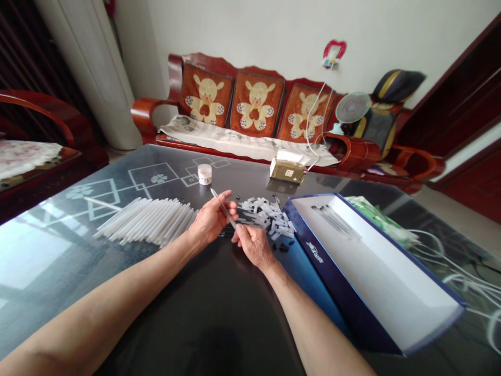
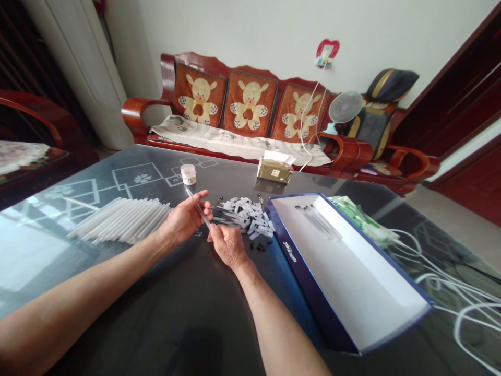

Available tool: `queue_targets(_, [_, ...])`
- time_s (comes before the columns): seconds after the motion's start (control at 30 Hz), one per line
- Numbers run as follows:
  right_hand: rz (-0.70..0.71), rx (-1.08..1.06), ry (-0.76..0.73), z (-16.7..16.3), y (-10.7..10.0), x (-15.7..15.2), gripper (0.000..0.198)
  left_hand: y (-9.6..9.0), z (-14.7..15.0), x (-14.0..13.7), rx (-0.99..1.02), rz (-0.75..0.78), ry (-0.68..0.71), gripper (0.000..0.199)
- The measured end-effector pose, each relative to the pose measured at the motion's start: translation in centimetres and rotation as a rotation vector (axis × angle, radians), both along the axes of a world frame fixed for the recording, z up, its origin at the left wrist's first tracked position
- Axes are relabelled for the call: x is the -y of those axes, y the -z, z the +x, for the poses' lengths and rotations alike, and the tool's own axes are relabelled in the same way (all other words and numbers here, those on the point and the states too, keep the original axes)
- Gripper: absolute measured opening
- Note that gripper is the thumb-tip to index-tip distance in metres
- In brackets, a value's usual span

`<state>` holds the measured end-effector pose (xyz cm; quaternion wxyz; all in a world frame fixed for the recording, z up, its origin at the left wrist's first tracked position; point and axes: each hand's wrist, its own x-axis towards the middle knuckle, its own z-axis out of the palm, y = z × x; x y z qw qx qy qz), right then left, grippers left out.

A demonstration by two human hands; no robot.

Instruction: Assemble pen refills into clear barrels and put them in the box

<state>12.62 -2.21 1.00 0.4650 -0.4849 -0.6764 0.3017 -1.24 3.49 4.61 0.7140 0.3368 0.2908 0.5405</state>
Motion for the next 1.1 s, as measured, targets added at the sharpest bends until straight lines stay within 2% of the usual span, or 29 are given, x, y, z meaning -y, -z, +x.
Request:
queue_targets(0.07, [0.049, 0.036, 0.023, -0.2, -0.1, 0.2, 0.046, -0.1, -0.1, 0.0, -0.101, 0.058, -0.036, 0.041])
queue_targets(0.13, [0.121, 0.070, 0.105, -0.1, -0.4, 0.2, 0.042, 0.2, -0.3, 0.1, -0.327, 0.206, -0.096, 0.048])
queue_targets(0.27, [0.252, 0.332, 0.310, 1.9, -1.8, 0.1, 0.023, 1.5, -0.9, 0.3, -1.005, 0.732, -0.253, 0.042])
queue_targets(0.33, [0.206, 0.535, 0.378, 4.0, -2.7, 0.2, 0.018, 2.3, -1.0, 0.4, -1.284, 0.973, -0.292, 0.039])
queue_targets(0.4, [0.106, 0.699, 0.406, 6.2, -3.4, 0.5, 0.016, 3.1, -1.0, 0.3, -1.459, 1.153, -0.301, 0.038])
queue_targets(0.47, [0.010, 0.786, 0.372, 7.9, -3.8, 1.0, 0.016, 3.6, -1.0, 0.3, -1.534, 1.267, -0.306, 0.037])
queue_targets(0.53, [-0.065, 0.832, 0.328, 8.7, -3.9, 1.5, 0.015, 3.8, -1.0, 0.2, -1.533, 1.318, -0.312, 0.036])
queue_targets(0.73, [-0.211, 0.949, 0.342, 7.9, -3.8, 2.0, 0.017, 3.8, -0.9, 0.2, -1.540, 1.407, -0.333, 0.035])
queue_targets(0.8, [-0.176, 0.906, 0.348, 7.5, -4.1, 1.9, 0.015, 3.9, -0.9, 0.3, -1.551, 1.435, -0.340, 0.034])
queue_targets(0.87, [-0.074, 0.757, 0.352, 7.1, -4.4, 1.7, 0.011, 3.9, -0.8, 0.4, -1.538, 1.447, -0.341, 0.034])
queue_targets(0.93, [-0.011, 0.498, 0.331, 6.2, -4.2, 1.2, 0.010, 4.0, -0.7, 0.5, -1.520, 1.438, -0.338, 0.034])
queue_targets(1.03, [-0.053, 0.057, 0.255, 4.2, -2.9, 0.3, 0.020, 4.0, -0.7, 0.5, -1.504, 1.420, -0.332, 0.033])
queue_targets(1.1, [-0.079, -0.145, 0.226, 3.0, -1.6, -0.2, 0.025, 4.1, -0.8, 0.5, -1.497, 1.415, -0.347, 0.032])
